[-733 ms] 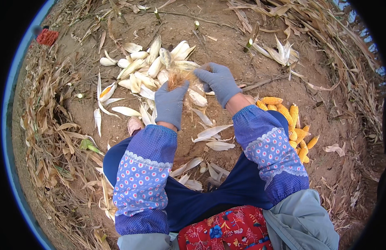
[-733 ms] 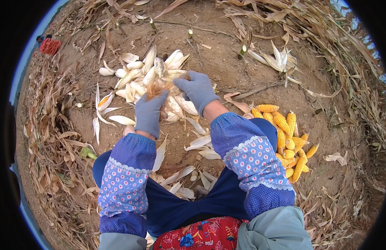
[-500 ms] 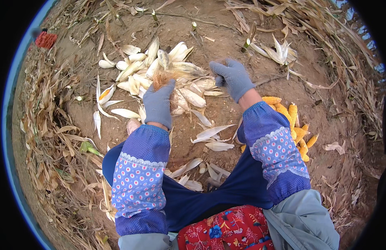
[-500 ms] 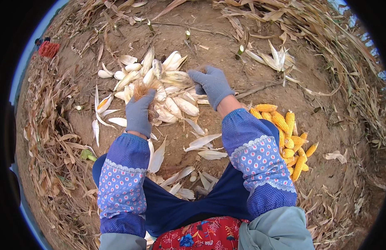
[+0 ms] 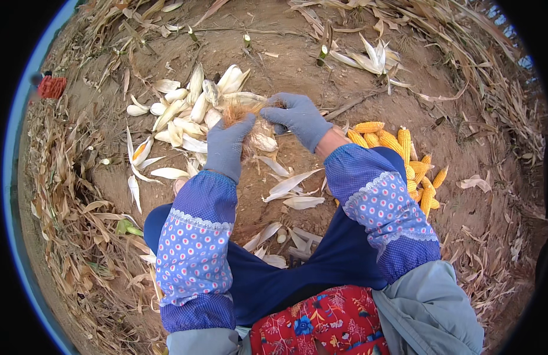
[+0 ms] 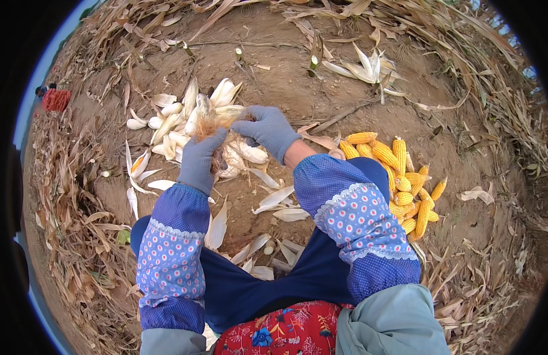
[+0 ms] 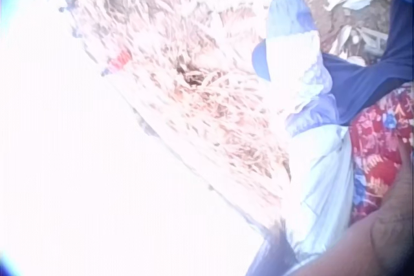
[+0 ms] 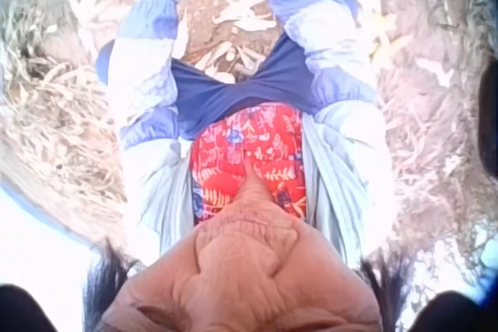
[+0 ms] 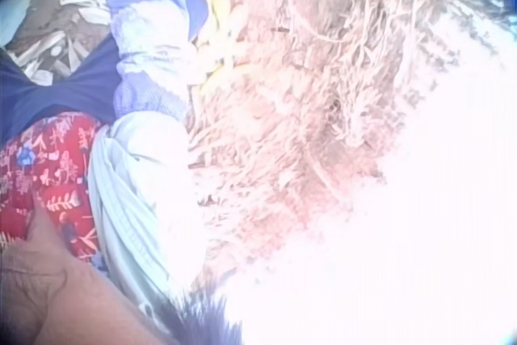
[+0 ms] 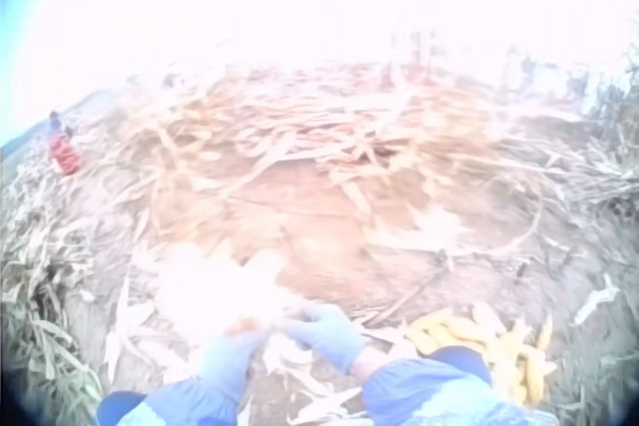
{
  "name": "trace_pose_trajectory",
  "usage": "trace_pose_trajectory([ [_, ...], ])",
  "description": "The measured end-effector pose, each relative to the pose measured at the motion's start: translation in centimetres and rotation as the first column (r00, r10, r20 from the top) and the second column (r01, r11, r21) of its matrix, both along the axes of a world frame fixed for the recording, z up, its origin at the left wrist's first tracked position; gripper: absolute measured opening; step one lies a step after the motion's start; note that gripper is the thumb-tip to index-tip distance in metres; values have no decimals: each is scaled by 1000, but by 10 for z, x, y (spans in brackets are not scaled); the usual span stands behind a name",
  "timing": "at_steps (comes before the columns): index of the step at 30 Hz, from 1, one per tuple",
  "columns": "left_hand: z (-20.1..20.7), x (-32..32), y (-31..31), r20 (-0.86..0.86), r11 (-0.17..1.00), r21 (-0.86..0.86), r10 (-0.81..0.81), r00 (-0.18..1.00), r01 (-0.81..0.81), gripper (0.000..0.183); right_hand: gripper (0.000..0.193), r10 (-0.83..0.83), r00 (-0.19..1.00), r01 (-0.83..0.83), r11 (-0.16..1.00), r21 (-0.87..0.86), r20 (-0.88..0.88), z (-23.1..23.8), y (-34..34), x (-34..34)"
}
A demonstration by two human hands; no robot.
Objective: The person sits on the ground in a cornfield and shucks corn cobs by hand, removing the husks and silk. They place the shucked cobs into a growing pile to the right and discard the husks to the left.
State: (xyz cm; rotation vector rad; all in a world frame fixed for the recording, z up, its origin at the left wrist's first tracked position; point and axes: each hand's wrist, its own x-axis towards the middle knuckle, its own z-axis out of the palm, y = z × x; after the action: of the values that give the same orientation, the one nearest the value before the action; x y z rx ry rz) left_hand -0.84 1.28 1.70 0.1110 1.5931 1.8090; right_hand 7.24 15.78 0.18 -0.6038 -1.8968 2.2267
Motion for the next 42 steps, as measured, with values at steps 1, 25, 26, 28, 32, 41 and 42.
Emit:
trace_pose_trajectory([
  [1, -2, 0, 1, -9, 1000, 2, -19, 1000, 19, 33, 20, -4, 1000, 5, 1000, 24, -10, 0, 2, 3],
  [25, -8, 48, -53, 153, 998, 12, -58, 987, 57, 27, 42, 144, 983, -150, 987, 49, 112, 1, -49, 84],
  [26, -7, 51, -56, 164, 998, 26, -67, 984, 63, 26, 44, 162, 979, -171, 983, 65, 126, 2, -54, 87],
  [28, -8, 54, -57, 162, 993, 36, -113, 980, 109, 26, 48, 184, 975, -191, 980, 46, 125, -3, -62, 90],
  [32, -9, 69, -55, 224, 983, 67, -179, 958, 169, 26, 39, 187, 972, -187, 982, -13, 145, -12, -68, 94],
  [41, -34, 89, -59, 229, 999, -25, 27, 973, -22, 24, 26, 32, 994, -32, 999, -6, 109, -35, -81, 114],
  [42, -38, 96, -58, 221, 998, -22, 61, 973, -58, 23, 25, 7, 993, -8, 1000, 5, 115, -38, -82, 117],
])
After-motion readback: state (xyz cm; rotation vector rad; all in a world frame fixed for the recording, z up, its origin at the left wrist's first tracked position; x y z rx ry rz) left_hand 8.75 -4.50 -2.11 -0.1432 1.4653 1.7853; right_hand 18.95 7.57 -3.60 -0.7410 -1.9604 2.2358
